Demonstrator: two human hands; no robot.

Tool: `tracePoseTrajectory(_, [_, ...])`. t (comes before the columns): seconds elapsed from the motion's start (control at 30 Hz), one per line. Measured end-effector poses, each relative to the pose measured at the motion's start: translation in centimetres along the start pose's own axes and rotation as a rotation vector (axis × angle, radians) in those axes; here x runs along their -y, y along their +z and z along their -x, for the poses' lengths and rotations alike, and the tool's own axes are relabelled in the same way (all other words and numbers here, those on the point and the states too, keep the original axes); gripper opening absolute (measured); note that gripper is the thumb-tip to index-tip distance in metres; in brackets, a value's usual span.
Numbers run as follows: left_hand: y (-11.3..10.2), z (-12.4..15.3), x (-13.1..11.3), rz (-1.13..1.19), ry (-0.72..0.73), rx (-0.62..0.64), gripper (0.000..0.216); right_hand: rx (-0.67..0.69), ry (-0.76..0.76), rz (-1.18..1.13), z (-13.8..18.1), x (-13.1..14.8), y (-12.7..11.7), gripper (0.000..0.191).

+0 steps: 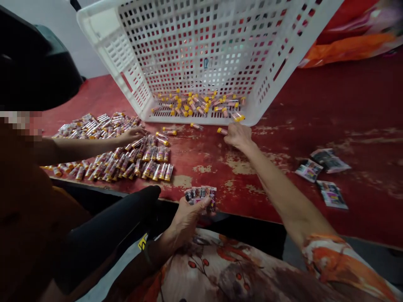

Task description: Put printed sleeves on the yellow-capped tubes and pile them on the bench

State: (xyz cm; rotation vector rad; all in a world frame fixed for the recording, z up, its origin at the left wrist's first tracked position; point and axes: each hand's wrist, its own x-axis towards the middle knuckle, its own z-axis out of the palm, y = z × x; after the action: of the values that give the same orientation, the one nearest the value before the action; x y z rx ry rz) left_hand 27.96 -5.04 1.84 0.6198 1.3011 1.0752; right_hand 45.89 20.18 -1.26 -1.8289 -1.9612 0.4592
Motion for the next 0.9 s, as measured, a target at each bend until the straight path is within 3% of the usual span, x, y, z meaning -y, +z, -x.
tracePoseTrajectory(0.07, [0.1,-0.2,0.0,0.140,-0.076,-0.007,0.032,-0.008,0.019,-0.079,3.0,-0.2,-1.2,0.029])
tracePoseTrajectory(0.17, [0.3,-0.4,0.0,0.246,-0.126,-0.066,0.041,0.017,-0.015,-0.363,10.3,0.0,-2.0,0.034])
tracePoseTrajectory(0.23, [0.5,-0.5,0.0,0.274,-0.148,-0.084,0.046,0.073,0.012,-1.064,15.6,0.4,-1.8,0.024])
tracePoseTrajectory(0.27, [0.6,-0.5,0.0,0.283,-0.156,-0.087,0.046,0.119,0.055,-1.308,18.1,0.7,-1.5,0.011])
tracePoseTrajectory(0.37, [0.8,-0.4,0.2,0.268,-0.156,-0.092,0.044,0.262,0.210,-1.612,23.3,2.1,-0.6,0.013])
tracePoseTrajectory(0.5, [1.0,0.2,0.6,0.232,-0.158,-0.047,0.042,0.175,0.348,-1.427,25.5,4.0,0.3,0.022])
tracePoseTrajectory(0.67, [1.0,1.0,1.0,0.277,-0.138,0.068,0.037,0.030,0.311,-1.242,25.1,5.3,0.3,0.032])
tracePoseTrajectory(0.77, [0.8,1.2,1.0,0.270,-0.120,0.110,0.035,0.027,0.267,-1.153,24.4,5.6,-0.2,0.031])
tracePoseTrajectory(0.9, [0.1,1.4,0.6,0.199,-0.149,0.096,0.039,0.119,0.206,-1.046,23.7,5.7,-0.7,0.025])
